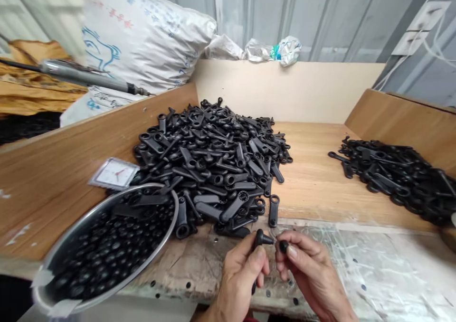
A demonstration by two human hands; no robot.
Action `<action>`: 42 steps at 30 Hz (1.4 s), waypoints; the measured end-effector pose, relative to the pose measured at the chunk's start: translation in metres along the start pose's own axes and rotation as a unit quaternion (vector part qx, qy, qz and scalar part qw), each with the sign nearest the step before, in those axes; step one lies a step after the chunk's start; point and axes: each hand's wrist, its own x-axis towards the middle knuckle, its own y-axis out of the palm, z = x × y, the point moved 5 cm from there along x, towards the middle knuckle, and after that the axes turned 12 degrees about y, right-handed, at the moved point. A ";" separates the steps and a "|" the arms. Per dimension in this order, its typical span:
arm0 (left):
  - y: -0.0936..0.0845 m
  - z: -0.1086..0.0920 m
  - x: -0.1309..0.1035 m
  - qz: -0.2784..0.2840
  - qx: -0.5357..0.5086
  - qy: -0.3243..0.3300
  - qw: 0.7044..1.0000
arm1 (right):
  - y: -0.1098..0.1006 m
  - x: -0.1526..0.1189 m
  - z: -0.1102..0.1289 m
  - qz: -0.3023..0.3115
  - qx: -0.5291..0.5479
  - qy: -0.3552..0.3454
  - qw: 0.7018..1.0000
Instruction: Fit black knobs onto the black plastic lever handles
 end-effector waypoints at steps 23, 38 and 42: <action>0.011 -0.010 -0.005 0.059 0.252 0.167 0.951 | 0.008 -0.003 -0.009 -0.007 0.109 0.016 0.994; 0.017 -0.006 -0.009 0.051 0.491 0.372 0.786 | -0.004 -0.003 -0.017 -0.088 0.090 0.050 0.991; 0.013 0.000 -0.006 0.011 0.497 0.353 0.792 | 0.002 -0.001 -0.013 -0.129 0.051 0.022 0.990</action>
